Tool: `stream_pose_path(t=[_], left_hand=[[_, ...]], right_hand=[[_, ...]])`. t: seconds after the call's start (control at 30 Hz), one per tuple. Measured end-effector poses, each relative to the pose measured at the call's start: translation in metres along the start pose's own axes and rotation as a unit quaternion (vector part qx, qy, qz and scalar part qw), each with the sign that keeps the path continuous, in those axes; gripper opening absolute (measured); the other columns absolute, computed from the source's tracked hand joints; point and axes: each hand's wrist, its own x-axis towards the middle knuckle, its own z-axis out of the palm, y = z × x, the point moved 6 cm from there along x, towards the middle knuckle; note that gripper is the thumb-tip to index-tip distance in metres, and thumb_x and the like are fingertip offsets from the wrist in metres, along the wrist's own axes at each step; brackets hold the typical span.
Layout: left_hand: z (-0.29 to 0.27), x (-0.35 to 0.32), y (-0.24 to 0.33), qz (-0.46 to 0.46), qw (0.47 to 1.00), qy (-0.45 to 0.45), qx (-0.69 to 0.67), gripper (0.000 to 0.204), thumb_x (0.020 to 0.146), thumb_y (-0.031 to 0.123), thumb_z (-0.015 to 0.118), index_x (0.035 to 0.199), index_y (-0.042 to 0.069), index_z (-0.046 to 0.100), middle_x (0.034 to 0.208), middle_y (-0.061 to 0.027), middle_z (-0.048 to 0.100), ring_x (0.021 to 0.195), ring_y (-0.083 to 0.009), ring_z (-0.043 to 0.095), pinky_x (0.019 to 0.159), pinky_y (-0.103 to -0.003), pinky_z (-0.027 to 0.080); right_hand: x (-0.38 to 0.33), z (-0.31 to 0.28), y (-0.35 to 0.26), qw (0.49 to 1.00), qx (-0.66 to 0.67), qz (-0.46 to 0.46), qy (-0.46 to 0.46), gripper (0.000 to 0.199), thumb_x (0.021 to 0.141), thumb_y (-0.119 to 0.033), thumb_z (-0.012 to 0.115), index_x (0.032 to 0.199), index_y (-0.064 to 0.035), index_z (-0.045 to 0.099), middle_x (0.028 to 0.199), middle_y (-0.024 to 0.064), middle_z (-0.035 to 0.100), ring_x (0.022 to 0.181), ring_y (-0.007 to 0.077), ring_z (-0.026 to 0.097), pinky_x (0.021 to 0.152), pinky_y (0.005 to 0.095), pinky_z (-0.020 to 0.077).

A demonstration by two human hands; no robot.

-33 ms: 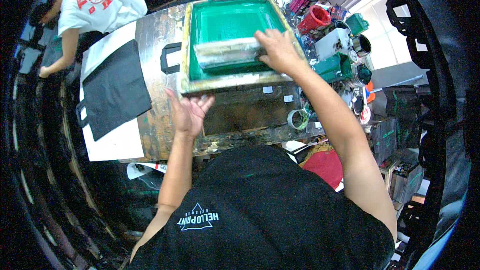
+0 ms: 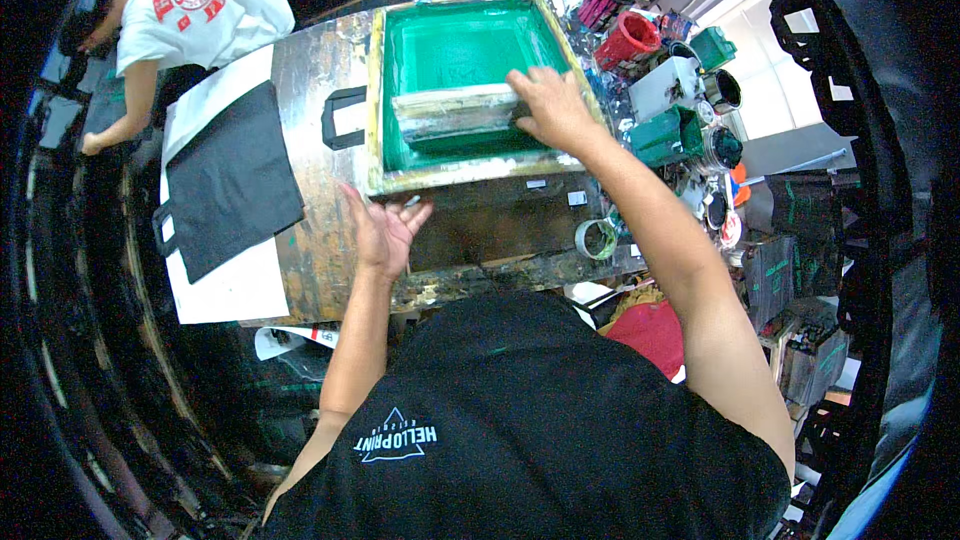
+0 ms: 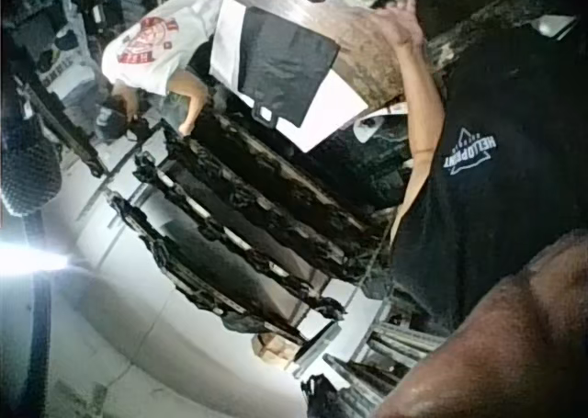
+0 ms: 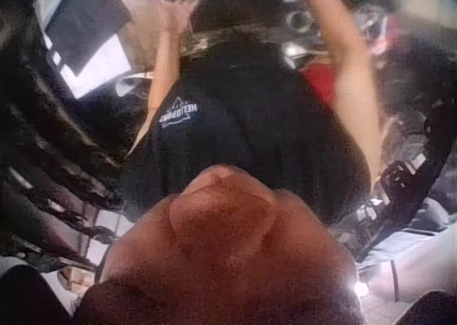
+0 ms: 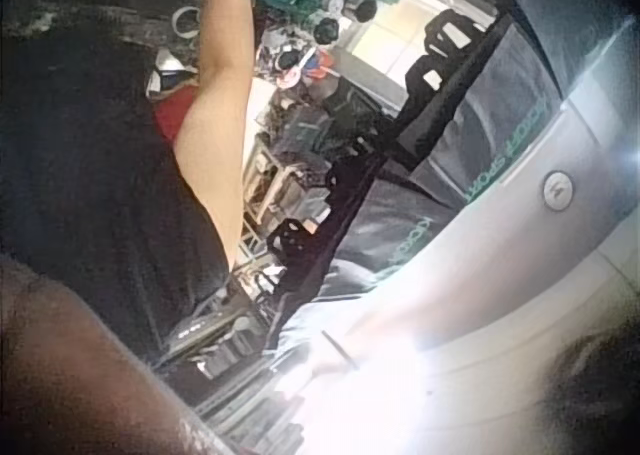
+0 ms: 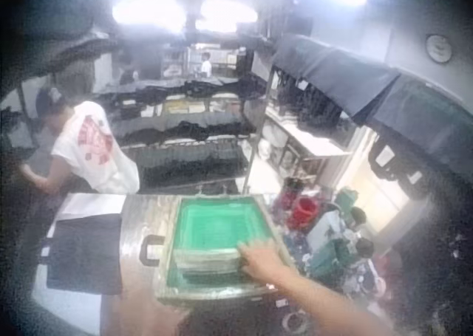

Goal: The person performs screen printing on black tote bags by applying green ink across a mesh frame with a squeegee, lifting the frame, and then passing the printed bag to an assistant.

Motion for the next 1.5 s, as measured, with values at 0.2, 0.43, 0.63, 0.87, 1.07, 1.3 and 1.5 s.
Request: stream_pose_path(t=[0.2,0.43,0.63,0.87,1.07,1.3,1.5], left_hand=[[-0.029,0.01,-0.036,-0.053,0.994,0.091,0.009,0.118,0.084,0.09,0.039,0.161,0.006,0.006,0.154,-0.0264,0.034,0.136,-0.044,0.045,0.113,-0.052,0.041],[-0.03,0.015,-0.048,-0.082,0.989,0.111,0.046,0.119,0.083,0.094,0.029,0.161,0.007,0.013,0.159,-0.0232,0.031,0.137,-0.043,0.044,0.113,-0.054,0.038],[-0.035,0.017,-0.051,-0.1,0.982,0.153,0.037,0.111,0.086,0.091,0.029,0.161,0.01,0.018,0.155,-0.019,0.038,0.131,-0.0352,0.051,0.107,-0.05,0.044],[-0.042,0.023,-0.058,-0.121,0.976,0.173,0.045,0.116,0.083,0.094,0.03,0.164,0.015,0.005,0.167,-0.0164,0.019,0.15,-0.0422,0.026,0.116,-0.064,0.027],[-0.062,0.033,-0.073,-0.192,0.954,0.214,0.087,0.124,0.078,0.098,0.025,0.16,0.005,0.012,0.154,-0.0255,0.038,0.136,-0.0422,0.046,0.107,-0.056,0.042],[-0.06,0.083,0.0,-0.234,0.833,0.091,0.494,0.095,0.093,0.082,0.035,0.083,-0.006,0.07,0.056,-0.0153,0.065,0.049,-0.0239,0.064,0.052,-0.037,0.053],[0.105,0.279,0.101,0.382,0.553,-0.002,0.74,0.056,0.087,0.043,0.077,0.127,0.005,0.063,0.121,-0.0179,0.061,0.116,-0.0387,0.054,0.103,-0.049,0.04]], right_hand=[[-0.019,0.026,-0.004,0.996,0.04,0.011,-0.085,0.066,0.075,-0.029,0.084,0.129,-0.013,0.05,0.111,0.0133,0.063,0.107,0.037,0.062,0.083,0.0564,0.0456],[-0.053,0.074,-0.032,0.999,-0.033,0.019,0.026,0.061,0.067,-0.02,0.084,0.122,-0.0189,0.058,0.106,0.0048,0.059,0.105,0.0263,0.056,0.087,0.0472,0.0367],[0.048,0.1,0.02,0.995,-0.017,-0.003,0.094,0.036,0.084,-0.011,0.061,0.118,-0.0221,0.061,0.1,0.0047,0.061,0.098,0.0257,0.059,0.082,0.0492,0.0393],[0.189,0.135,0.086,0.994,-0.025,0.002,0.11,0.04,0.086,-0.012,0.063,0.125,-0.0207,0.062,0.111,0.0053,0.064,0.105,0.0262,0.06,0.088,0.0539,0.0405],[0.267,0.145,0.114,0.999,-0.013,-0.017,0.046,0.046,0.087,-0.014,0.068,0.131,-0.0224,0.057,0.117,0.0044,0.064,0.113,0.0262,0.06,0.091,0.0569,0.0418],[0.262,0.128,0.124,0.995,-0.037,0.001,0.092,0.051,0.083,-0.02,0.074,0.131,-0.0225,0.056,0.115,0.0035,0.063,0.109,0.0247,0.059,0.088,0.0522,0.0414],[0.243,0.161,0.121,0.974,-0.097,0.016,0.203,0.03,0.091,-0.019,0.058,0.12,-0.0236,0.063,0.102,0.0018,0.062,0.1,0.0223,0.06,0.081,0.0481,0.0429]])
